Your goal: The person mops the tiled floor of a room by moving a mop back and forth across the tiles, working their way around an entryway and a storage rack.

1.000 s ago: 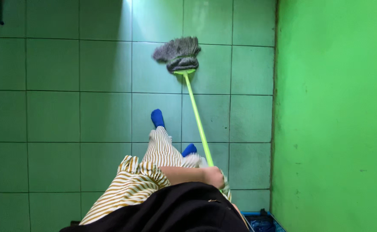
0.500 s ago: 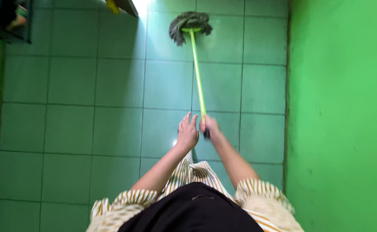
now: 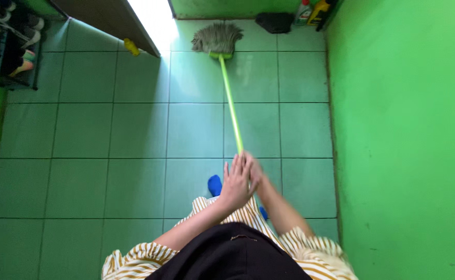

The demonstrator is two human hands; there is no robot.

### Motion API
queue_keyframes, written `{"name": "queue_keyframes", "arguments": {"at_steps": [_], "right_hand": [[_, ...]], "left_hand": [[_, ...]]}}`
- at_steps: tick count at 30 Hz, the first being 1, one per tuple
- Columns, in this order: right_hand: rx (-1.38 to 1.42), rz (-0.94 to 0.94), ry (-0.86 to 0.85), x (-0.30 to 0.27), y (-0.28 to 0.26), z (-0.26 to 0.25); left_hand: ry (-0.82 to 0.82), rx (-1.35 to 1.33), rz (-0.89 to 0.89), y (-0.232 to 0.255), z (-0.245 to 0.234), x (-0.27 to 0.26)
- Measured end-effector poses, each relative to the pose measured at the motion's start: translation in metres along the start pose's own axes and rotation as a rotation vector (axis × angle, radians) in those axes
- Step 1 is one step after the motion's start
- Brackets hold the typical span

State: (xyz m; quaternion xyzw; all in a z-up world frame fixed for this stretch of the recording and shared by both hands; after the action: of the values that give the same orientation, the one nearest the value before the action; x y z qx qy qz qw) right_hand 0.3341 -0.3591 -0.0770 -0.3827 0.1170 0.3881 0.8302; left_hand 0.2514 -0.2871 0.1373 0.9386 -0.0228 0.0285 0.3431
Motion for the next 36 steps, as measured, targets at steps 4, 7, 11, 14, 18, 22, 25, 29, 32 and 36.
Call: {"name": "queue_keyframes", "arguments": {"at_steps": [4,7,11,14,18,22,25,29,32,36], "right_hand": [[-0.02,-0.196,0.082,-0.16,0.04,0.009],[0.038,0.194,0.259,-0.22,0.064,0.0],[0.116,0.361,0.265,-0.249,0.082,-0.017],[0.117,0.412,0.223,-0.227,0.086,-0.025],[0.054,0.359,0.145,-0.145,0.079,-0.01],[0.02,0.249,0.074,-0.021,0.036,0.015],[0.123,0.224,0.023,0.067,-0.02,0.042],[0.325,0.311,-0.03,0.098,-0.097,0.034],[0.407,0.536,-0.136,0.062,-0.125,-0.015],[0.493,0.479,-0.03,-0.028,-0.12,-0.09]], "left_hand": [[-0.213,0.13,0.165,0.067,0.007,-0.045],[-0.341,-0.028,0.12,0.101,0.008,-0.093],[0.005,0.076,0.451,0.123,0.004,-0.108],[0.112,0.113,0.468,0.118,-0.007,-0.101],[0.07,0.058,0.355,0.086,-0.017,-0.071],[0.147,0.33,0.24,0.01,-0.005,0.0],[0.168,0.596,0.068,-0.031,-0.001,0.05],[0.031,0.384,-0.195,-0.028,-0.001,0.053],[-0.067,0.283,-0.175,-0.013,0.008,0.042],[-0.304,0.168,-0.331,0.0,0.055,0.035]]}}
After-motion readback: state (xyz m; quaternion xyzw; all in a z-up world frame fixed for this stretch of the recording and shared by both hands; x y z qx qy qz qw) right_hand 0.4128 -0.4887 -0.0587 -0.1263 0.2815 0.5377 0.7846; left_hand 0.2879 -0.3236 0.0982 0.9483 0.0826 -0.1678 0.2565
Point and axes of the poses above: each hand's wrist, its own x-axis towards the middle knuckle, its own z-axis out of the palm, y = z × x, the point moved 4 cm from there along x, towards the middle knuckle, and after that the axes turned 3 degrees about -x, right-handed, at the moved point
